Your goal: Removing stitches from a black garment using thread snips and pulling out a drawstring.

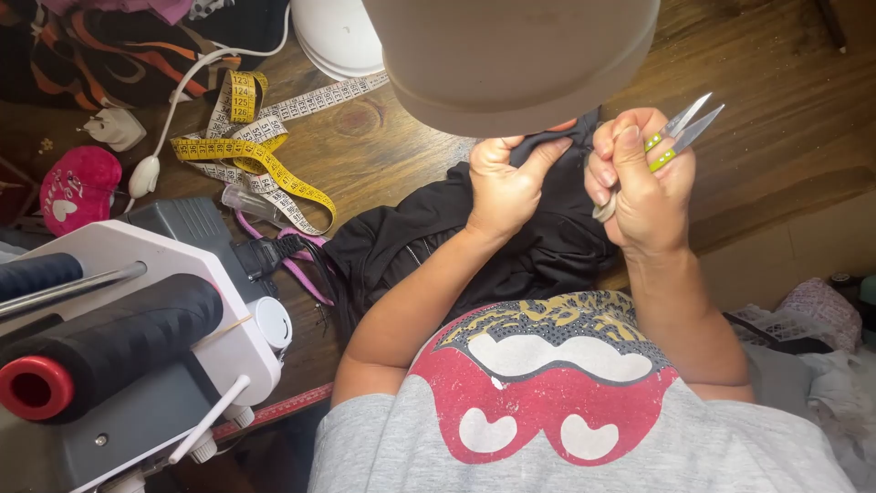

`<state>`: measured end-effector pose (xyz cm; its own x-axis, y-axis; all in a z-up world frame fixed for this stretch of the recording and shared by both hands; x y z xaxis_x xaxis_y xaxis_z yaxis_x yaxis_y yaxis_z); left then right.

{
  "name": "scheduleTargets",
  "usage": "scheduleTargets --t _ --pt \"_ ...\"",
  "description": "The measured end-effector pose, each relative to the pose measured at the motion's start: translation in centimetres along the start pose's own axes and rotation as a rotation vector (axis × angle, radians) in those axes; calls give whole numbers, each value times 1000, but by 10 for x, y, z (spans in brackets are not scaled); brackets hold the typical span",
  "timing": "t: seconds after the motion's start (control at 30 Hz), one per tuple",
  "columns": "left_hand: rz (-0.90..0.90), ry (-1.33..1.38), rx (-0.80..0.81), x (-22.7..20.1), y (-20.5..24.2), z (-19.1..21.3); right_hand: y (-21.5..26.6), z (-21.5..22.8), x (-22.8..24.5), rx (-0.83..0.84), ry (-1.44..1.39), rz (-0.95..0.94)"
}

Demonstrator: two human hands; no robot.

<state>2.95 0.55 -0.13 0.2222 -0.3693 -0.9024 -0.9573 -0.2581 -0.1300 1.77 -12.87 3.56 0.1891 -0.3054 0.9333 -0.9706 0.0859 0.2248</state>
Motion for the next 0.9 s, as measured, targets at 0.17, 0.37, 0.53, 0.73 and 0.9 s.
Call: scheduleTargets --t 0.17,0.37,0.53,0.73,0.9 --pt "-10 6 187 -3 -3 -3 -2 3 3 -11 36 66" --pt "84 264 136 20 -6 7 6 -2 -18 34 109 84" --pt "33 112 -119 57 -11 27 24 -12 -11 43 -36 -14" --pt "-29 353 -170 36 -23 33 49 15 28 87 -59 -167" --pt "-16 356 -71 36 -13 23 80 40 50 215 -13 -210"
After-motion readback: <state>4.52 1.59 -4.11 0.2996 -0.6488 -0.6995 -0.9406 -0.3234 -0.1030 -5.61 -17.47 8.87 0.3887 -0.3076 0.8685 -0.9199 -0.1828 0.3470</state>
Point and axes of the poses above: each hand's wrist, its own y-axis away from the middle knuckle, its own z-axis out of the back of the hand, x = y × z, the point moved 3 cm from there along -y, towards the middle knuckle, and after that the axes turned 11 degrees about -z, right-handed, at the moved point
